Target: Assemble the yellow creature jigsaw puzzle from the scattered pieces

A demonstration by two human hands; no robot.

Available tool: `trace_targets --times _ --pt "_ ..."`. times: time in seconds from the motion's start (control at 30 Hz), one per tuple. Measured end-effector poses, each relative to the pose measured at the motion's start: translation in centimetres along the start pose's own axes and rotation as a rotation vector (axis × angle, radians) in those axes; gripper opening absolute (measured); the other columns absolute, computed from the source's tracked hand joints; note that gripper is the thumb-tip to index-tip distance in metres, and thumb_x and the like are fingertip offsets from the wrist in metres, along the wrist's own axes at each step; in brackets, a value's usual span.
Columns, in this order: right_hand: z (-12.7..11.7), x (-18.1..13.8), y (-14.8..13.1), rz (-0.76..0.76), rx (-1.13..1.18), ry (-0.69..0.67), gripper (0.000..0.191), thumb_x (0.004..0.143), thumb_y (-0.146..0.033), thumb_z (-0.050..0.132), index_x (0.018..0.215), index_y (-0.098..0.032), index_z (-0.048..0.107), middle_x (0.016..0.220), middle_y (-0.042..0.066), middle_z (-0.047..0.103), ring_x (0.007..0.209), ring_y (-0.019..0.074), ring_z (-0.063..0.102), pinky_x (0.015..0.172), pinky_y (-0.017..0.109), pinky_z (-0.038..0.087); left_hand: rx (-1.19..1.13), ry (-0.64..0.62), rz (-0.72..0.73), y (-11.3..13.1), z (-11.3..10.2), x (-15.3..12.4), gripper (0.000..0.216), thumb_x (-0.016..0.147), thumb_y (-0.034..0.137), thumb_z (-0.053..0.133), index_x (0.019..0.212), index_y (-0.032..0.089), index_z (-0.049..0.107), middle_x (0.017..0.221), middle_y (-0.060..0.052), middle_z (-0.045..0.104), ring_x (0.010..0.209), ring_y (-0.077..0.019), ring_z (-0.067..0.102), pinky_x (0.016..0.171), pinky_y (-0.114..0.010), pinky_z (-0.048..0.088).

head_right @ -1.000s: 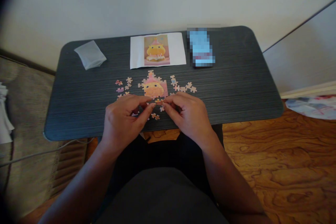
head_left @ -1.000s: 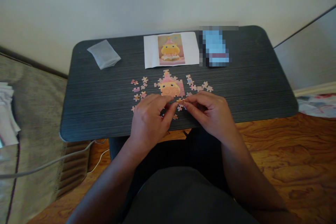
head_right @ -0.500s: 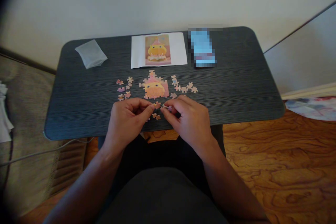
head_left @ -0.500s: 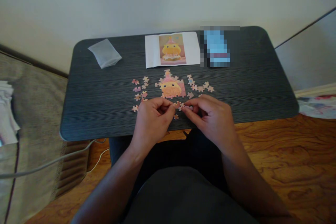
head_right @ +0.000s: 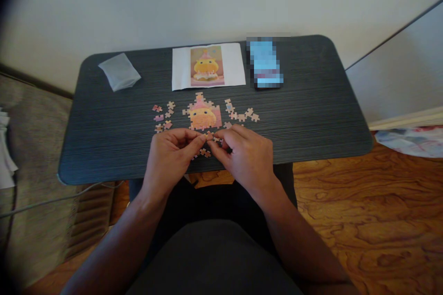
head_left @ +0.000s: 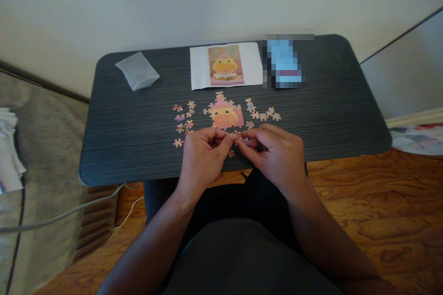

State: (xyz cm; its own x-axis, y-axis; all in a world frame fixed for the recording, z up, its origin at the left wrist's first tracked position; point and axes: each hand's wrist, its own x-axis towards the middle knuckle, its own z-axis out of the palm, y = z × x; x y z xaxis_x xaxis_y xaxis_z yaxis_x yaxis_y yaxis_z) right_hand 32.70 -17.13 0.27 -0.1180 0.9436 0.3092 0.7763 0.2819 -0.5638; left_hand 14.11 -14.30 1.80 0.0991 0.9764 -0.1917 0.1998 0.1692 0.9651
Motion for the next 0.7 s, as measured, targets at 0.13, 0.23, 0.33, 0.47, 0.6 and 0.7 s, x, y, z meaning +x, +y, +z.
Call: trace_targets --times 0.13,0.23,0.33,0.47,0.6,0.7 --pt "0.1 0.1 -0.2 0.001 -0.011 -0.016 0.021 0.104 -0.042 0.075 0.106 -0.023 0.084 0.083 0.001 0.077 0.075 0.0163 0.071 0.066 0.031 0.047 0.006 0.008 0.009 -0.3 0.1 0.1 0.018 0.092 0.026 0.081 0.078 0.016 0.083 0.068 -0.002 0.076 0.056 -0.0101 0.059 0.051 -0.022 0.044" --pt "0.1 0.4 0.0 -0.006 -0.017 -0.024 0.019 0.104 -0.039 0.075 0.108 -0.023 0.084 0.086 0.001 0.078 0.077 0.0165 0.072 0.068 0.031 0.047 0.087 0.005 0.050 -0.3 -0.2 0.1 0.021 0.095 0.026 0.079 0.076 0.017 0.082 0.064 -0.001 0.074 0.053 -0.0101 0.056 0.049 -0.023 0.040" --pt "-0.2 1.1 0.8 -0.052 -0.089 -0.096 0.021 0.107 -0.038 0.072 0.111 -0.022 0.084 0.090 0.002 0.079 0.082 0.0182 0.073 0.069 0.032 0.045 0.330 0.046 0.178 -0.5 -0.6 0.0 0.020 0.096 0.021 0.075 0.077 0.018 0.082 0.064 0.000 0.072 0.055 -0.0119 0.057 0.053 -0.026 0.039" --pt "-0.7 2.4 1.8 -0.153 -0.225 -0.229 0.027 0.112 -0.039 0.065 0.117 -0.021 0.085 0.098 0.005 0.080 0.084 0.0195 0.071 0.068 0.033 0.041 0.683 0.090 0.472 -1.5 -1.0 0.3 0.014 0.098 0.013 0.073 0.090 0.016 0.084 0.079 -0.005 0.075 0.073 -0.0184 0.067 0.071 -0.033 0.048" --pt "-0.7 3.3 2.2 -0.187 -0.296 -0.250 0.029 0.113 -0.041 0.062 0.116 -0.023 0.085 0.097 0.005 0.078 0.084 0.0198 0.069 0.066 0.035 0.036 0.806 0.073 0.597 -2.8 -0.9 0.8 0.021 0.105 0.017 0.068 0.089 0.016 0.082 0.082 -0.007 0.076 0.080 -0.0209 0.069 0.075 -0.035 0.050" --pt "-0.6 3.6 2.2 -0.189 -0.321 -0.273 0.033 0.114 -0.045 0.059 0.115 -0.025 0.085 0.100 0.005 0.078 0.082 0.0197 0.067 0.064 0.036 0.031 0.834 0.072 0.634 -3.6 -0.7 1.1 0.026 0.108 0.021 0.066 0.086 0.017 0.080 0.082 -0.006 0.076 0.080 -0.0203 0.067 0.074 -0.035 0.049"
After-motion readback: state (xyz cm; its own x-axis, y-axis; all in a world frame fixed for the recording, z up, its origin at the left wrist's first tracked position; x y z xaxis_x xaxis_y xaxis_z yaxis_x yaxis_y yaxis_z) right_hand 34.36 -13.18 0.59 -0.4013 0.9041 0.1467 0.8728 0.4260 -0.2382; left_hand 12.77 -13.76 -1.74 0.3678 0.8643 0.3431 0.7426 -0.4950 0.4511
